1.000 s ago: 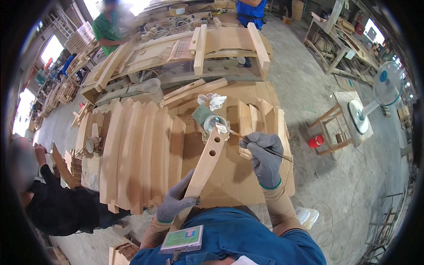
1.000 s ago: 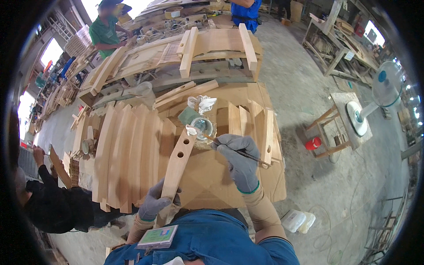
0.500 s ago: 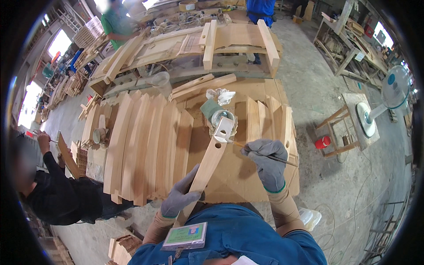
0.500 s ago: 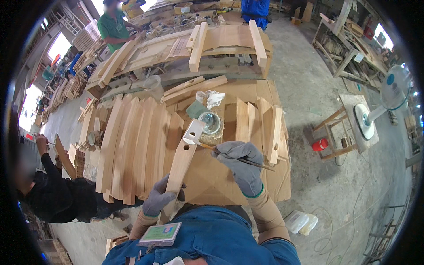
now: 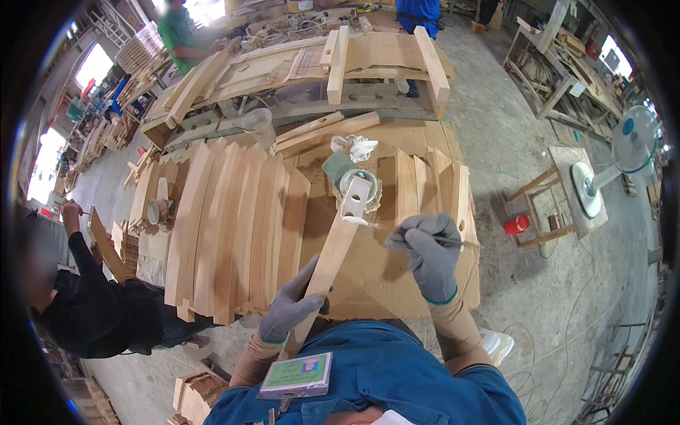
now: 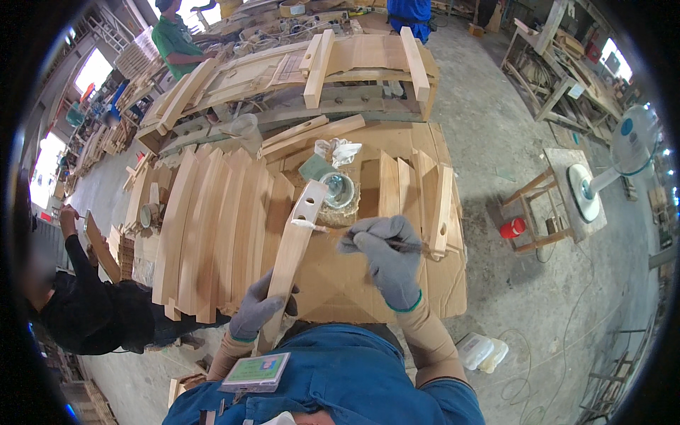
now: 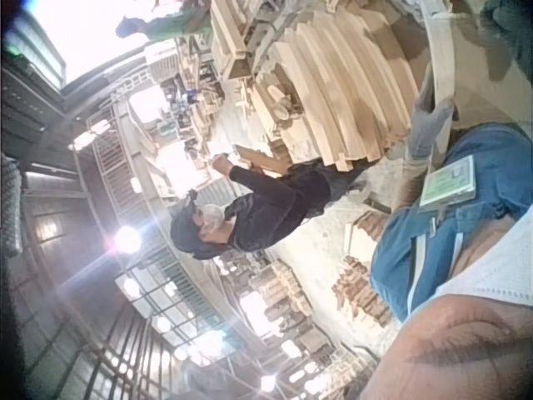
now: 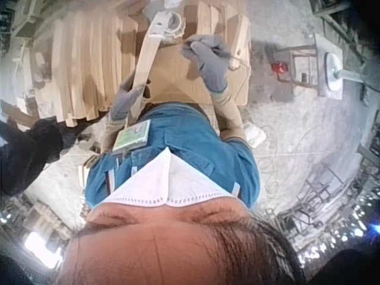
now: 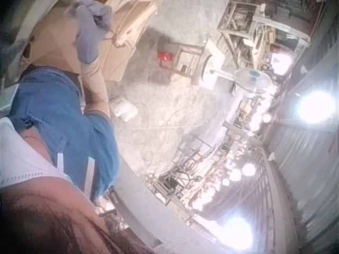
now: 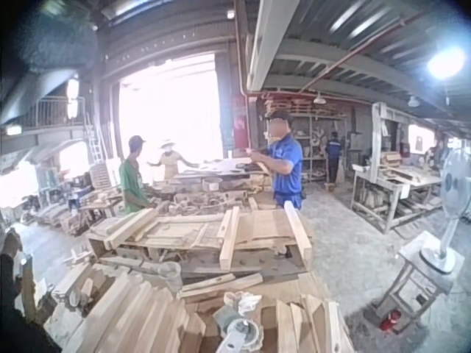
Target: The person fills holes in wooden planks with a filler substance using a small brush. They repeatedly dip the brush into a container, apply the filler to the holes, and place the finished planks on a nearby stack.
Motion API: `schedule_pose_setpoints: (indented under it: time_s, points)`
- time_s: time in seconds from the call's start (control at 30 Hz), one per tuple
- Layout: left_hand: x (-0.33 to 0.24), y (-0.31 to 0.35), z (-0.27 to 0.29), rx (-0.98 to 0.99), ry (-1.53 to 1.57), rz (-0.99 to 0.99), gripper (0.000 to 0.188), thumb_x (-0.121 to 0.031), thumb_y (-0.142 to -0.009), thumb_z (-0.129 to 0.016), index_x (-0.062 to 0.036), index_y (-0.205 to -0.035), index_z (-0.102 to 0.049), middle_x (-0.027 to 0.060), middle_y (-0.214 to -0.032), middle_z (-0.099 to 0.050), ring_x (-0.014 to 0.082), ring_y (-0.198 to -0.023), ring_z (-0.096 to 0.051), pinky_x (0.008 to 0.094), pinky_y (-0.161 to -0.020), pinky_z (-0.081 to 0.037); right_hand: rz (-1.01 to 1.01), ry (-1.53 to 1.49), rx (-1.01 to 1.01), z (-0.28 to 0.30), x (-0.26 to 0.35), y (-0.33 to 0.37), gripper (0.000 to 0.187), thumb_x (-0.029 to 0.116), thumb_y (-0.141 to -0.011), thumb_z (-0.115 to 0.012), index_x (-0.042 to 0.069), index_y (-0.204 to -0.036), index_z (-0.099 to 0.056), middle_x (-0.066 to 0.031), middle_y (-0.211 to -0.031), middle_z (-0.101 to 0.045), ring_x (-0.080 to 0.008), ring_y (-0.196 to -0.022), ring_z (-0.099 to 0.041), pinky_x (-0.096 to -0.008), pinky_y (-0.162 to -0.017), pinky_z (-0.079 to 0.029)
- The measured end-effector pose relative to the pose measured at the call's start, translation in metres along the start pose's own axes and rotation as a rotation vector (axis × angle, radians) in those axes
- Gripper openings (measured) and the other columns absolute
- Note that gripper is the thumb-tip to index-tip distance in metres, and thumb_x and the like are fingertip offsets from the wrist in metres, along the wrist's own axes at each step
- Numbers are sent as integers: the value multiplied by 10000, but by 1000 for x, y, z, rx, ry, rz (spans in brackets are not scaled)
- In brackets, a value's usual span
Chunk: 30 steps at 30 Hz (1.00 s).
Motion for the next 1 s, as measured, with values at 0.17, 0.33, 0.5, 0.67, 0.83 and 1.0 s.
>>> schedule_pose_setpoints:
  time_s: [0.17,0.33,0.5,0.67,0.83,1.0]
  points:
    - [-7,1,-3,8,-53,-9,776,-59,-794,-631,-29,-1466,-244,111,-1070,-559,138,-776,-586,286,-719,-511,148,184,-8,-18,33,-25,100,-99,-843,-546,-15,-865,-496,-198,-960,-611,-243,-835,-651,-369,-770,-585]
    - [-6,7,-4,-2,-6,-20,772,-59,-784,-610,-34,-1466,-249,123,-1085,-553,136,-776,-590,284,-717,-513,229,349,152,-13,17,-23,108,-114,-837,-500,-8,-852,-480,-205,-938,-605,-254,-823,-657,-376,-765,-577]
    - [-5,9,-3,-31,-10,-40,580,-189,-775,-671,34,-1267,-460,116,-1061,-604,187,-770,-644,295,-668,-530,207,239,67,-8,-8,-7,112,-105,-833,-533,-4,-856,-490,-195,-948,-606,-242,-842,-648,-372,-785,-562]
    - [-5,11,-5,32,20,-12,782,-84,-793,-622,-42,-1471,-234,109,-1065,-552,130,-782,-608,274,-717,-526,205,293,-17,-1,-12,-15,112,-76,-841,-577,2,-867,-500,-171,-978,-621,-208,-872,-639,-348,-812,-547]
    - [1,11,-3,52,48,-32,783,-92,-799,-625,-33,-1470,-228,95,-1052,-553,128,-795,-606,269,-711,-525,220,231,-52,-6,-2,-29,66,-61,-875,-515,2,-893,-509,-186,-938,-622,-231,-825,-657,-355,-759,-565]
    - [0,10,-5,-14,-48,3,797,-53,-781,-621,2,-1465,-215,92,-1080,-550,128,-784,-581,269,-709,-514,-13,329,84,-39,65,-54,57,-14,-880,-560,15,-869,-512,-128,-843,-627,-200,-727,-665,-294,-654,-570]
Point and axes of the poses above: each hand's wrist, its own y-axis away from the middle knuckle, its own z-axis out of the back of the hand, x = y × z, the point moved 1 cm from there along -y, towards the middle knuckle
